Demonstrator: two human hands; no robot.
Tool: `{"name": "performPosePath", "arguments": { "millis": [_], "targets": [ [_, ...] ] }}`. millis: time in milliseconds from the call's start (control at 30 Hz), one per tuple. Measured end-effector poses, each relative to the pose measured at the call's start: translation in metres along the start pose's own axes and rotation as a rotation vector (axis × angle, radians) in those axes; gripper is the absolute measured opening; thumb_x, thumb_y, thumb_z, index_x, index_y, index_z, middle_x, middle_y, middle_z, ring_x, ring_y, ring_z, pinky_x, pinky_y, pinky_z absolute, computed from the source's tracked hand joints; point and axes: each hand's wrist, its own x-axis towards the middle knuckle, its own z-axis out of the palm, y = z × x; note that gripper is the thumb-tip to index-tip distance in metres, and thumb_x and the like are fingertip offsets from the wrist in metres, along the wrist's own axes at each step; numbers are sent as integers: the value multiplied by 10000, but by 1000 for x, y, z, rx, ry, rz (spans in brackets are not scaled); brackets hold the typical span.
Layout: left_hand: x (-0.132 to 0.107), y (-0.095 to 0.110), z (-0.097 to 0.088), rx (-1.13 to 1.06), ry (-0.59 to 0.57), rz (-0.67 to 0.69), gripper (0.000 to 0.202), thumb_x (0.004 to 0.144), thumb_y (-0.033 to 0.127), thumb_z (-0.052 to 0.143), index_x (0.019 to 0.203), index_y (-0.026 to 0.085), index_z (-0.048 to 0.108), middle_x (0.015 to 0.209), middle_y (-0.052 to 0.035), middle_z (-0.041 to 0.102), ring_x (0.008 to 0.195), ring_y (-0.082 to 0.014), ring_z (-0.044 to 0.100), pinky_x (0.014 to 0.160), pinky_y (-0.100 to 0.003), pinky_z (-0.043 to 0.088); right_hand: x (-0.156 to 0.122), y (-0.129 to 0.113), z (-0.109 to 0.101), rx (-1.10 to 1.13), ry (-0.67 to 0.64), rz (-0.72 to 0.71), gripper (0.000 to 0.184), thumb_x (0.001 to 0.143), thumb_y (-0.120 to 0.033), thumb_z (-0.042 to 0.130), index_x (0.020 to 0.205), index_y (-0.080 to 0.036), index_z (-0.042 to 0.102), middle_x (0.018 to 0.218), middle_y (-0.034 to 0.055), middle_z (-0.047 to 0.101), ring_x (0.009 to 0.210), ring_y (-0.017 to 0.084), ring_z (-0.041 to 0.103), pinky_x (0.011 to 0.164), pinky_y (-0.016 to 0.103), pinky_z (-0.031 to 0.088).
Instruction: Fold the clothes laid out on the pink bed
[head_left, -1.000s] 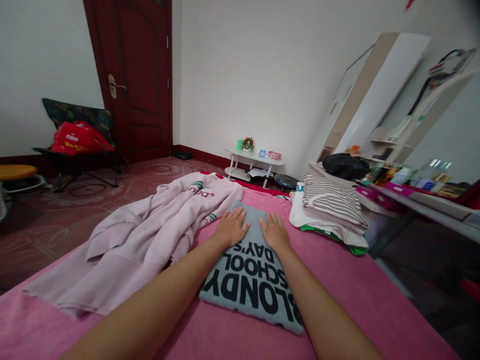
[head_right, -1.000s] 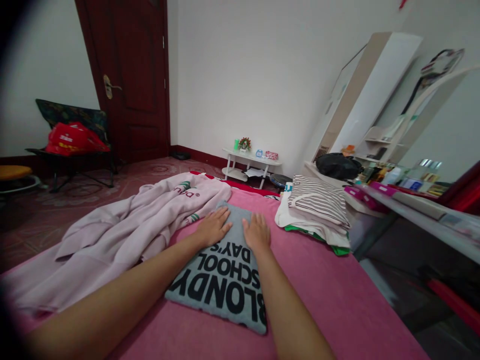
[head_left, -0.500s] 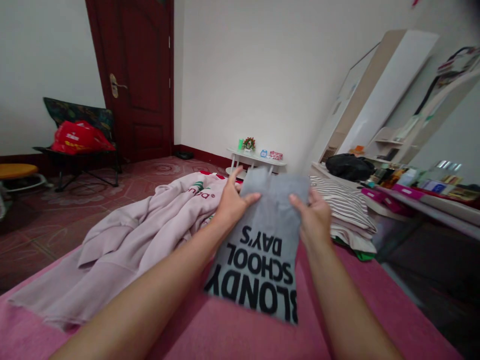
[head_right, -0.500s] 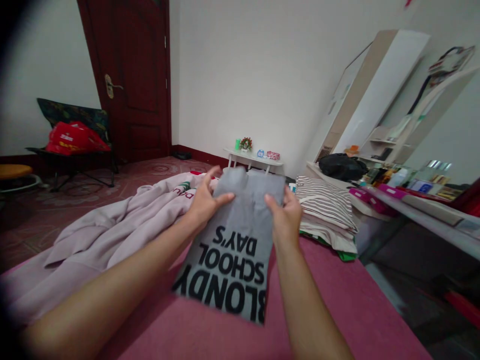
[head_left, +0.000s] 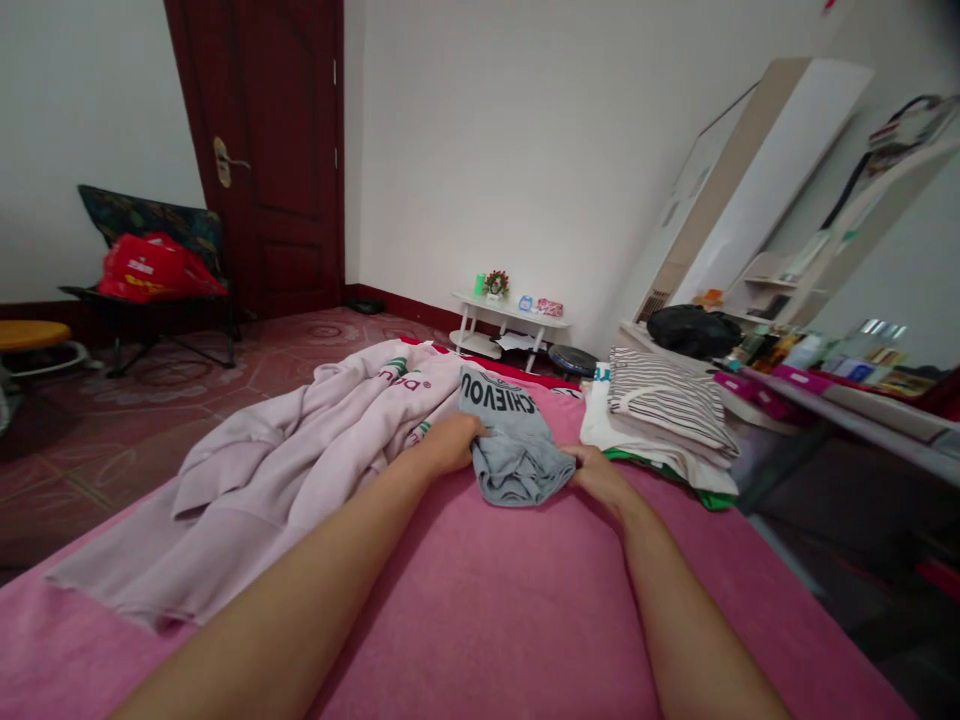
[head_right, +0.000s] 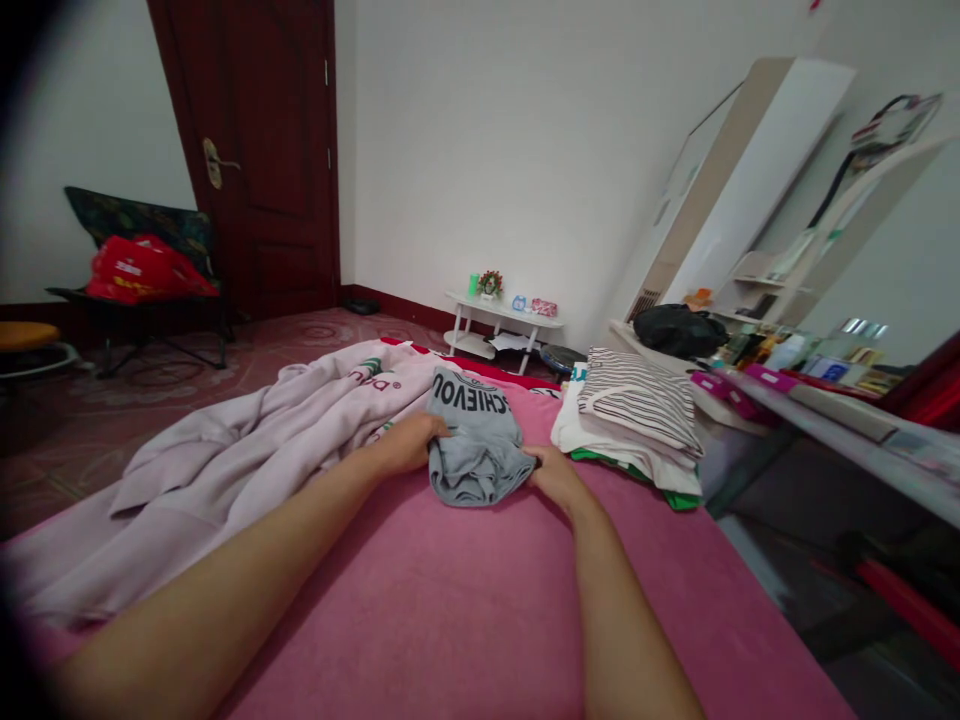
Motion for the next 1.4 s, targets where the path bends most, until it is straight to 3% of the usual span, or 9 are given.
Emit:
{"name": "performPosePath", "arguments": {
  "millis": [267, 533, 600, 700, 900, 1033, 1133, 1267, 1400],
  "targets": [
    [0, 4, -14, 71, -175, -34, 320, 557, 15, 492, 740, 163, 707, 865, -54, 721, 877, -234, 623, 828, -306, 469, -9, 16, -13, 310, -77, 149, 306, 508, -147, 538, 757, -148, 715, 686, 17, 705, 613, 155, 613, 651, 283, 462],
    [3, 48, -70, 7, -398, -198, 291, 560, 47, 453, 594, 187, 707, 541, 18, 658, 594, -151, 614, 628, -220, 468, 5, -30, -20, 247, 338, -108, 190, 533, -183, 515, 641, -169, 671, 484, -16, 597, 570, 154, 583, 682, 294, 458],
    [8, 55, -63, 22, -259, -201, 320, 597, 40, 457, 701, 169, 731, 652, -4, 699, 663, -162, 634, 655, -234, 472, 9, -31, -14, 219, 454, -169, 191, 568, -204, 535, 703, -172, 666, 611, 4, 663, 618, 155, 598, 698, 293, 457],
    [10, 55, -26, 68, -56, -89, 331, 706, 87, 497, 926, 169, 731, 896, -40, 721, 805, -182, 634, 749, -266, 475, 13, -17, 7, -41, 361, -172, 179, 633, -233, 506, 711, -183, 659, 684, 19, 674, 662, 164, 600, 690, 284, 454],
    [-3, 41, 48, 117, -54, 92, 184, 761, 188, 597, 912, 192, 702, 967, -48, 656, 956, -211, 565, 901, -310, 427, 7, 10, 48, -390, 229, -175, 164, 670, -164, 465, 563, -203, 583, 662, -1, 575, 680, 153, 535, 694, 263, 415],
    [-12, 46, 49, 167, 3, 78, 176, 813, 251, 575, 952, 210, 674, 1013, -52, 620, 989, -220, 537, 914, -342, 412, -7, 7, 55, -568, 457, -161, 254, 711, -158, 490, 910, -194, 643, 1047, 76, 595, 1022, 222, 520, 893, 329, 388],
    [-21, 55, 48, 295, 113, -13, 326, 803, 402, 617, 1086, 241, 629, 1239, -74, 532, 1163, -270, 451, 1008, -412, 340, -18, 4, 55, -726, 617, 9, 476, 777, -279, 542, 1240, -170, 534, 1223, 145, 540, 1147, 284, 478, 939, 383, 376],
    [-31, 64, 50, 430, 191, -288, 655, 755, 668, 556, 1272, 266, 532, 1383, -151, 402, 1251, -383, 358, 991, -542, 310, -29, -1, 55, -758, 494, 115, 476, 877, -380, 465, 1327, -226, 480, 1183, 128, 598, 1074, 265, 566, 857, 359, 424],
    [-35, 73, 43, 422, 146, -368, 654, 755, 684, 542, 1239, 245, 547, 1257, -158, 485, 1172, -355, 440, 919, -463, 394, -40, -12, 62, -720, 452, 173, 417, 903, -329, 441, 1308, -247, 491, 1164, 94, 641, 1047, 223, 609, 853, 313, 425]
  ]
}}
